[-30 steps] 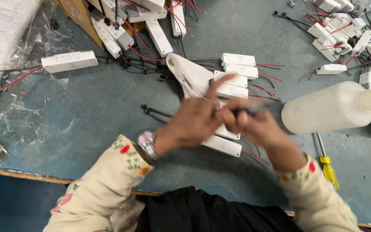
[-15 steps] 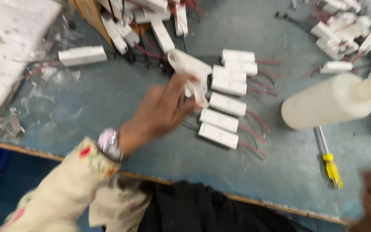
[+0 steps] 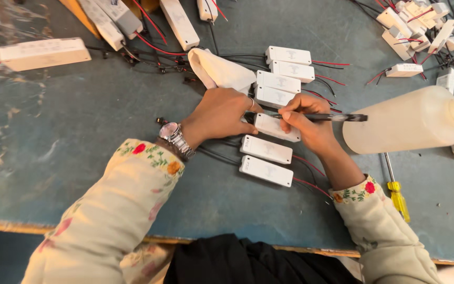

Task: The person handles white electronic components on a workbench, marking them with a pen and wiping them with a cloth.

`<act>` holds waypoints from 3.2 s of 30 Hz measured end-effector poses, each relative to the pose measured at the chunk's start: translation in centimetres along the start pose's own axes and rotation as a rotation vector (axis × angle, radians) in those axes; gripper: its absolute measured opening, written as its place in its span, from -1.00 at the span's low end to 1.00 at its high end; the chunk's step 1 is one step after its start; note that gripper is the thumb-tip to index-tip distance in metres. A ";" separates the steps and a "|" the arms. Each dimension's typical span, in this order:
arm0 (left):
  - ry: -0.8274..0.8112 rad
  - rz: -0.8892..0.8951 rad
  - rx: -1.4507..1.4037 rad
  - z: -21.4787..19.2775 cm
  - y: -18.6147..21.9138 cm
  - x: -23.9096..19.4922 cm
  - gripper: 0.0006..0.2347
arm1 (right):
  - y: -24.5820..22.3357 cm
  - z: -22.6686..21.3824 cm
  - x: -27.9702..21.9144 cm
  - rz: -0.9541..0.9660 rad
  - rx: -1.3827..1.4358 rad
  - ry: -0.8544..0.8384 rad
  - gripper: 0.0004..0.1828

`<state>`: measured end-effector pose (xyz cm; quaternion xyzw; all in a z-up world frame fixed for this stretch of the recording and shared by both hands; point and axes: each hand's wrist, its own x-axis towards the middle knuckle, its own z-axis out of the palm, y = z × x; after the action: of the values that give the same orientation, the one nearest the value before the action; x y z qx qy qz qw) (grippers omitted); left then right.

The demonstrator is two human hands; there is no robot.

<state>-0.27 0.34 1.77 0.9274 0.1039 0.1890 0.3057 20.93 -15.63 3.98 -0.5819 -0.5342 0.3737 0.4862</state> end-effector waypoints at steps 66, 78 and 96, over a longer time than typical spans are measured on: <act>-0.063 -0.013 0.024 0.0 0.1 0.5 -0.63 | 0.3 1.0 1.5 -0.210 -0.542 -0.047 -0.79; -0.071 -0.014 0.018 -0.2 0.2 0.5 -0.66 | 0.4 0.8 1.6 -0.227 -0.579 -0.065 -0.77; -0.073 -0.019 0.020 -0.4 0.3 0.5 -0.70 | 0.3 1.0 1.7 -0.193 -0.581 -0.046 -0.82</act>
<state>0.04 0.47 2.41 0.9356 0.1032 0.1512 0.3019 20.31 -13.82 3.63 -0.6348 -0.6822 0.1703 0.3203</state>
